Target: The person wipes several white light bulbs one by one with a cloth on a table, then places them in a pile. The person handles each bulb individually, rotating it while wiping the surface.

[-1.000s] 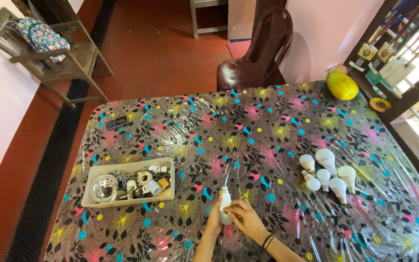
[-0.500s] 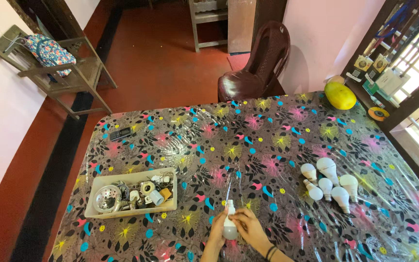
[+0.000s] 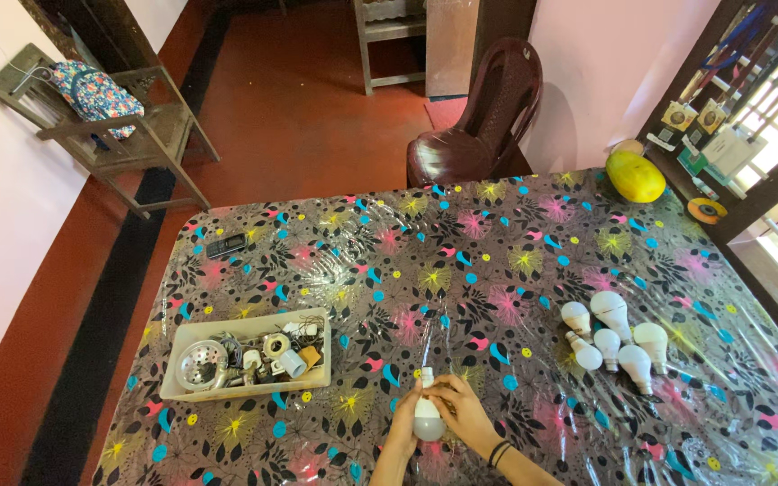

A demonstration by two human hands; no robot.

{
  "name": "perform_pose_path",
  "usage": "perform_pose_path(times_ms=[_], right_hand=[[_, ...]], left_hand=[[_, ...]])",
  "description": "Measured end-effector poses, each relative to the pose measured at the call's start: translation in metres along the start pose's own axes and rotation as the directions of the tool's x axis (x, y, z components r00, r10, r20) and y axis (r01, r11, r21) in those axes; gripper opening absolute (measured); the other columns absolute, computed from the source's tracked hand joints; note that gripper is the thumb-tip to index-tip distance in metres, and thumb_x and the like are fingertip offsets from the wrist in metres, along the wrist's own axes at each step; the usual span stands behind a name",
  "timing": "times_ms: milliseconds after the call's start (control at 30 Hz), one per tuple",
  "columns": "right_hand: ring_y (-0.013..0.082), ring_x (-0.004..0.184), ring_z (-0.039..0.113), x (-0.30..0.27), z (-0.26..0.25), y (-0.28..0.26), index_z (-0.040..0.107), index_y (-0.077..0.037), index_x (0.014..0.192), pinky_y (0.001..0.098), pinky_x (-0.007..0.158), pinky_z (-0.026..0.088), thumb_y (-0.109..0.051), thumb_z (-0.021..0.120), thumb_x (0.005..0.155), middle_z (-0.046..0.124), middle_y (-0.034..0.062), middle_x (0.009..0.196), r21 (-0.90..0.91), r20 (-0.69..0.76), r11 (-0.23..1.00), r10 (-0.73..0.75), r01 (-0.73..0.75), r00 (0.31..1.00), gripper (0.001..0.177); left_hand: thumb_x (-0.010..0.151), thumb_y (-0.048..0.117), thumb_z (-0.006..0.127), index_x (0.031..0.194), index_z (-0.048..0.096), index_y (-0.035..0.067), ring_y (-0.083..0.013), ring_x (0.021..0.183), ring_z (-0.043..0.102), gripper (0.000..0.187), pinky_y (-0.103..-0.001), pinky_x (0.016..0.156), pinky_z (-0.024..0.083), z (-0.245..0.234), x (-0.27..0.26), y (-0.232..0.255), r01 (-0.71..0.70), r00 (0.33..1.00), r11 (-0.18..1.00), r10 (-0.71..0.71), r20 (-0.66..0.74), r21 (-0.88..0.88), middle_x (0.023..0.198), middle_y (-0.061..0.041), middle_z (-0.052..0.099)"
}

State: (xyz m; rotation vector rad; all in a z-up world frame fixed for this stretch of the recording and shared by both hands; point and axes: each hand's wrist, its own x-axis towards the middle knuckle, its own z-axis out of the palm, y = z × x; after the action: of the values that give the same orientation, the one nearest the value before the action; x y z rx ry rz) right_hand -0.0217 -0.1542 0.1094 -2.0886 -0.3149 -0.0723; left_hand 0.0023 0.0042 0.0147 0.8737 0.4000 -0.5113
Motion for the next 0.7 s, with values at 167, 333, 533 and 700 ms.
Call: perform_pose_path(times_ms=[167, 333, 533, 700], right_hand=[[0.0241, 0.102, 0.063, -0.017, 0.004, -0.001, 0.080, -0.011, 0.111, 0.0339, 0.083, 0.055, -0.011, 0.068, 0.092, 0.064, 0.0059, 0.112, 0.046, 0.058, 0.999, 0.011, -0.013, 0.998, 0.023], [0.0263, 0.103, 0.063, -0.027, 0.006, 0.012, 0.079, -0.010, 0.110, 0.0367, 0.088, 0.053, -0.012, 0.069, 0.093, 0.065, 0.0065, 0.113, 0.003, 0.063, 0.996, -0.084, 0.084, 0.994, 0.020], [0.0282, 0.107, 0.063, 0.005, 0.007, 0.028, 0.077, -0.007, 0.108, 0.0386, 0.091, 0.052, -0.012, 0.069, 0.091, 0.065, 0.0087, 0.113, -0.030, -0.089, 0.994, -0.112, 0.110, 0.990, 0.020], [0.0267, 0.108, 0.061, 0.010, -0.003, 0.011, 0.076, -0.010, 0.112, 0.0368, 0.089, 0.054, -0.013, 0.067, 0.095, 0.061, 0.0083, 0.117, 0.033, 0.065, 0.999, 0.012, -0.014, 0.998, 0.020]], left_hand=[[0.098, 0.043, 0.060, 0.111, 0.071, 0.003, -0.0189, 0.079, 0.072, 0.044, -0.034, 0.068, 0.058, -0.001, 0.007, 0.001, -0.030, 0.999, 0.999, 0.028, -0.042, -0.043, 0.093, -0.009, 0.075], [0.099, 0.043, 0.060, 0.110, 0.073, 0.004, -0.0183, 0.078, 0.071, 0.042, -0.033, 0.068, 0.057, -0.005, 0.007, -0.006, -0.043, 0.999, 0.999, 0.043, -0.022, 0.004, 0.092, -0.008, 0.074], [0.099, 0.042, 0.059, 0.109, 0.072, 0.005, -0.0197, 0.082, 0.072, 0.040, -0.035, 0.070, 0.058, -0.006, 0.012, -0.018, -0.057, 0.998, 0.998, 0.058, 0.035, -0.016, 0.095, -0.009, 0.076], [0.097, 0.042, 0.057, 0.115, 0.070, 0.006, -0.0181, 0.085, 0.074, 0.042, -0.035, 0.073, 0.059, -0.008, 0.024, -0.014, -0.091, 0.996, 0.990, 0.091, -0.006, -0.104, 0.098, -0.007, 0.076]])
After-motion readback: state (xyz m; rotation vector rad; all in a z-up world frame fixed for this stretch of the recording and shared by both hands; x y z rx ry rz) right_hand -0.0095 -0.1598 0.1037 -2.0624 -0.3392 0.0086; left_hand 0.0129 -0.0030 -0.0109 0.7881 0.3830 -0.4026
